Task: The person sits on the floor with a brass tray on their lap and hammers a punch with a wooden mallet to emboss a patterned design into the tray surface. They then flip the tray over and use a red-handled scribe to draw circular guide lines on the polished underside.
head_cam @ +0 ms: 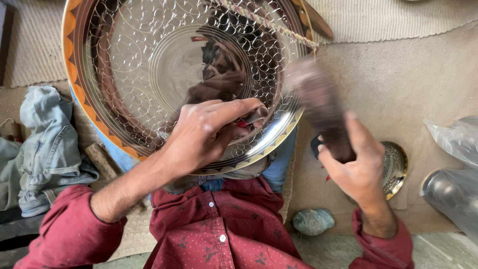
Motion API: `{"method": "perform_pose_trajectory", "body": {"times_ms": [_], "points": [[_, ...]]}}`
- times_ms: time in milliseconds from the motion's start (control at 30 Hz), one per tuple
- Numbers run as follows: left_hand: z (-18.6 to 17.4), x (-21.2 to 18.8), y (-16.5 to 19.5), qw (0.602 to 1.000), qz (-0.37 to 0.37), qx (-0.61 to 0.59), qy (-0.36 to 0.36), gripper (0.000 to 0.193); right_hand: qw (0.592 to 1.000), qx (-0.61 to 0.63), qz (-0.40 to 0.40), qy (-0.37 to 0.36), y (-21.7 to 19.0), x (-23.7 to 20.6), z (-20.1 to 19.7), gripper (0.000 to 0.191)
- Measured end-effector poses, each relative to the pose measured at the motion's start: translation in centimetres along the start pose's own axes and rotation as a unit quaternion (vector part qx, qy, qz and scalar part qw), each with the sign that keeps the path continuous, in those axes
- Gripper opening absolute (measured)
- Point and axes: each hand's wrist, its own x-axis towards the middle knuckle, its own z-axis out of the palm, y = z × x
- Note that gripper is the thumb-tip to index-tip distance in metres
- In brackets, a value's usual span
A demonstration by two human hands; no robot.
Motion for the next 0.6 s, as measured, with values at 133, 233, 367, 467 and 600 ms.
{"method": "perform_pose_trajectory", "body": {"times_ms": [133,233,367,467,600], "points": [[0.6,-1.4,0.9,0.995,-0.043,0.014,0.091,0.048,0.99,-0.112,-0.052,-0.071,-0.5,2.7,-2.0,0.087],[1.0,-1.9,1.1,0.991,-0.067,0.018,0.113,0.048,0.991,-0.092,-0.036,-0.087,-1.2,4.8,-2.6,0.082],[1.4,-1.9,1.2,0.984,-0.116,-0.032,0.129,0.051,0.975,-0.141,-0.059,-0.158,-2.2,6.5,-2.7,0.09],[1.6,-2.0,1.3,0.974,-0.159,-0.071,0.146,0.049,0.965,-0.199,-0.069,-0.156,-2.4,7.1,-2.8,0.089],[1.9,-2.2,1.4,0.978,-0.125,-0.044,0.163,0.048,0.973,-0.189,-0.109,-0.081,-2.0,7.3,-3.7,0.084]]}}
